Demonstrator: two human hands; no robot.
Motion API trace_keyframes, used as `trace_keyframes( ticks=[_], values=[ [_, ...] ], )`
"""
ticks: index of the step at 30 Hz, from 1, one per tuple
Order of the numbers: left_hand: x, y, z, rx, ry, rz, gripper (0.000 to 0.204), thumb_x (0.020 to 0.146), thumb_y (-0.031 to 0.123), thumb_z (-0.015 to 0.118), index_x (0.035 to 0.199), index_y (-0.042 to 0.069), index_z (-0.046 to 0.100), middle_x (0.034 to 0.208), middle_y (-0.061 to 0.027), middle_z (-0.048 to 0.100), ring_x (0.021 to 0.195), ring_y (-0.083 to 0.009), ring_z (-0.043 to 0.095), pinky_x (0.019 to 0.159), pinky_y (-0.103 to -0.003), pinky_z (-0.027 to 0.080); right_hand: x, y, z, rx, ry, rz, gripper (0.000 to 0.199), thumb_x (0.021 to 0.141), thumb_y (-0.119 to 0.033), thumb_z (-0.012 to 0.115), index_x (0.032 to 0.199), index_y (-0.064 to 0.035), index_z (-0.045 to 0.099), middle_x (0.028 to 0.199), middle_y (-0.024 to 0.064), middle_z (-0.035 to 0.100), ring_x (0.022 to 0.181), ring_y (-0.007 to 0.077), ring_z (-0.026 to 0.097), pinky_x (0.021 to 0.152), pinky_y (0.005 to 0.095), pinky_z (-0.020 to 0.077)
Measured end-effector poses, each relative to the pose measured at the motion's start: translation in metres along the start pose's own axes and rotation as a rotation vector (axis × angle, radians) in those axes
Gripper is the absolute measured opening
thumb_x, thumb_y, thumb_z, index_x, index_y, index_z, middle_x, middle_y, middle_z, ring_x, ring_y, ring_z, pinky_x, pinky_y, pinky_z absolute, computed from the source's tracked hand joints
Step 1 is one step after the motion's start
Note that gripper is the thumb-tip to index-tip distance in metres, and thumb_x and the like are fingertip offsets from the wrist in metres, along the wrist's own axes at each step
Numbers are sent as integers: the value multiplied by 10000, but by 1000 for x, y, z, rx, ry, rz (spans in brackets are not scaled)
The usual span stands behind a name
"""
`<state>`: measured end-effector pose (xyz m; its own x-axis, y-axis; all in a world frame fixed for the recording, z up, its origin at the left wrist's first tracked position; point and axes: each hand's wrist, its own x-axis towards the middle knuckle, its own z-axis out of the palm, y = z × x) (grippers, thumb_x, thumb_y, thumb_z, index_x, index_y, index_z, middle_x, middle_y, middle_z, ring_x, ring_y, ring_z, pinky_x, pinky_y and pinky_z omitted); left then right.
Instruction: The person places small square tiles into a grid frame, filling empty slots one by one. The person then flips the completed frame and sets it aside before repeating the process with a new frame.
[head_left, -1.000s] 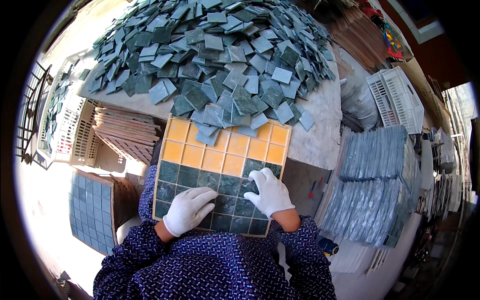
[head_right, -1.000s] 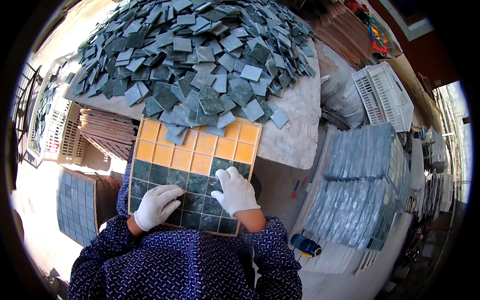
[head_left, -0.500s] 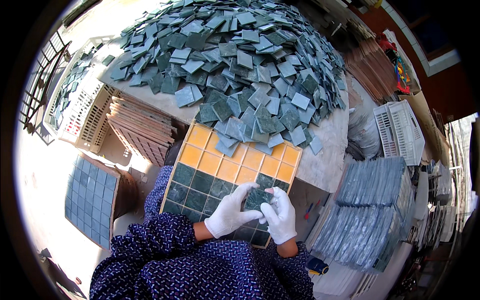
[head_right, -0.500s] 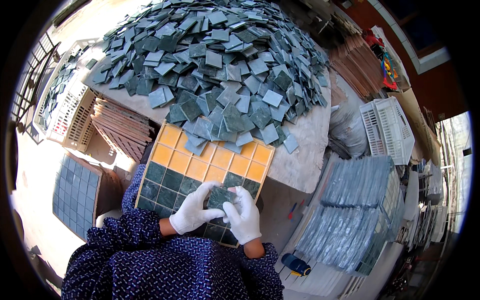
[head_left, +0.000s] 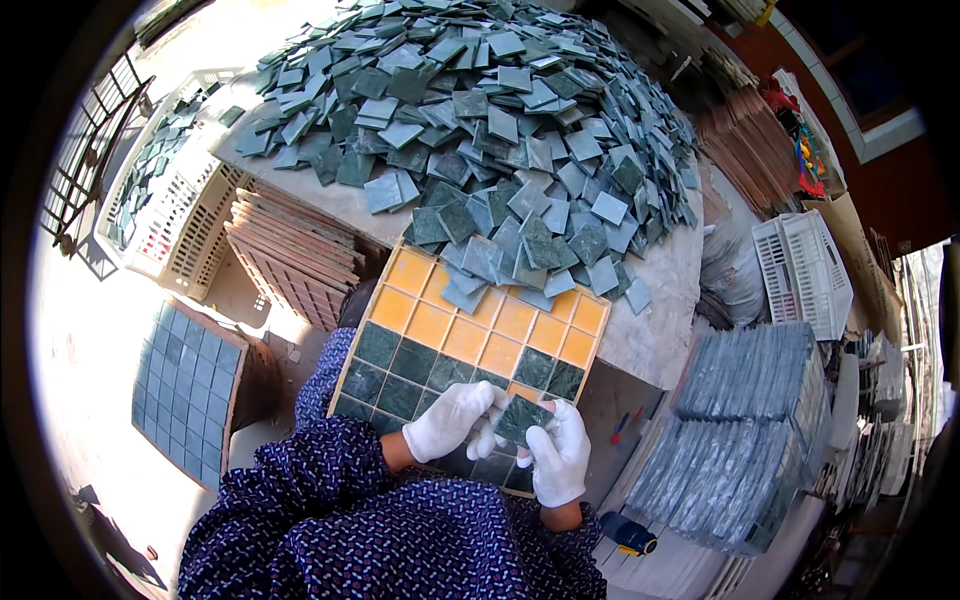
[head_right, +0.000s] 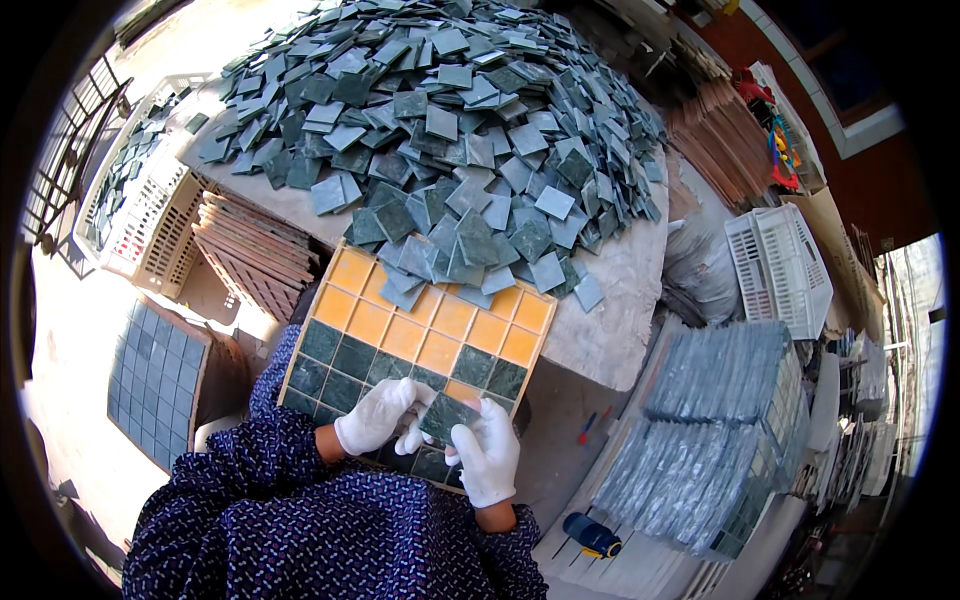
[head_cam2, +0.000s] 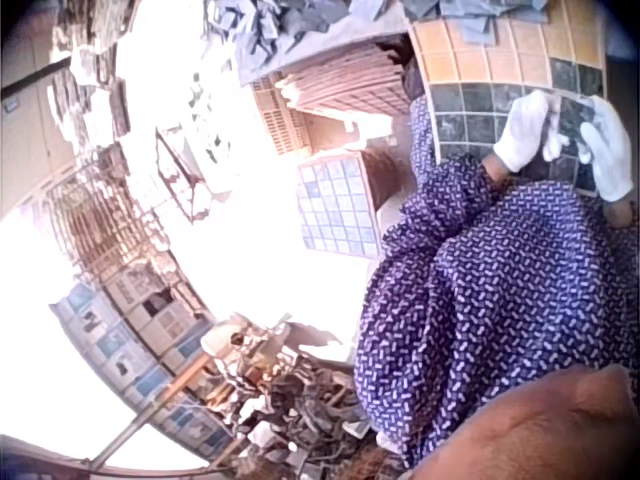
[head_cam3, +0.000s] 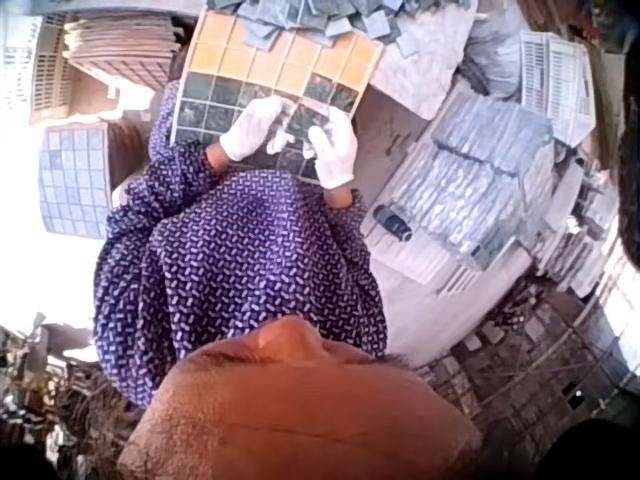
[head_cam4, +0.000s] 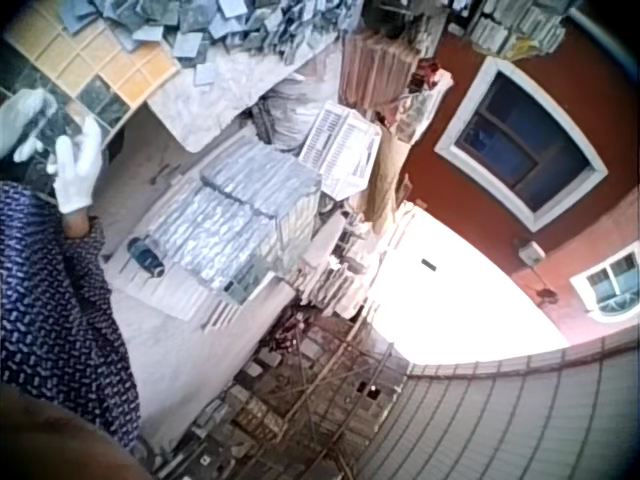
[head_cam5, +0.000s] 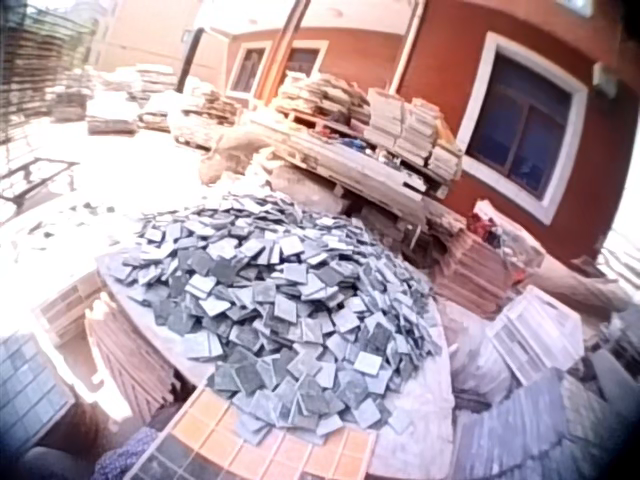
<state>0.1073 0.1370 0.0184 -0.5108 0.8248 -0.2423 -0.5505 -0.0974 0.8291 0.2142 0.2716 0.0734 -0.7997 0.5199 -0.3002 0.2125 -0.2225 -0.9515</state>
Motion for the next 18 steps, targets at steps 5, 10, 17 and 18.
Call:
trace_keyframes(
  ticks=[5,10,17,18],
  values=[
    [0,-1,-2,-106,-22,-59,444,1021,376,378,1048,-35,545,639,-88,578,475,-132,539,482,-262,450,-2,4,0,-56,51,-10,308,874,2,585,1169,25,500,813,78,595,546,96,553,487,227,471],
    [-9,16,2,353,-53,-40,231,892,170,639,1057,17,593,679,-1,560,491,-59,488,446,-212,383,-3,8,8,-211,83,-79,98,929,-58,553,970,28,580,711,60,584,484,104,565,443,245,484],
    [-43,90,-125,-26,470,62,226,998,243,467,898,52,535,689,-6,516,477,-56,407,397,-194,293,2,16,-21,-290,84,-66,191,908,-41,535,1072,53,556,854,142,659,617,118,612,510,228,477],
    [-45,125,-159,-88,631,180,230,1004,260,468,922,58,538,702,0,509,480,-51,391,396,-181,292,6,13,-24,-305,80,-71,197,907,-44,537,1079,52,557,854,137,660,618,118,611,516,230,480]
  ],
)
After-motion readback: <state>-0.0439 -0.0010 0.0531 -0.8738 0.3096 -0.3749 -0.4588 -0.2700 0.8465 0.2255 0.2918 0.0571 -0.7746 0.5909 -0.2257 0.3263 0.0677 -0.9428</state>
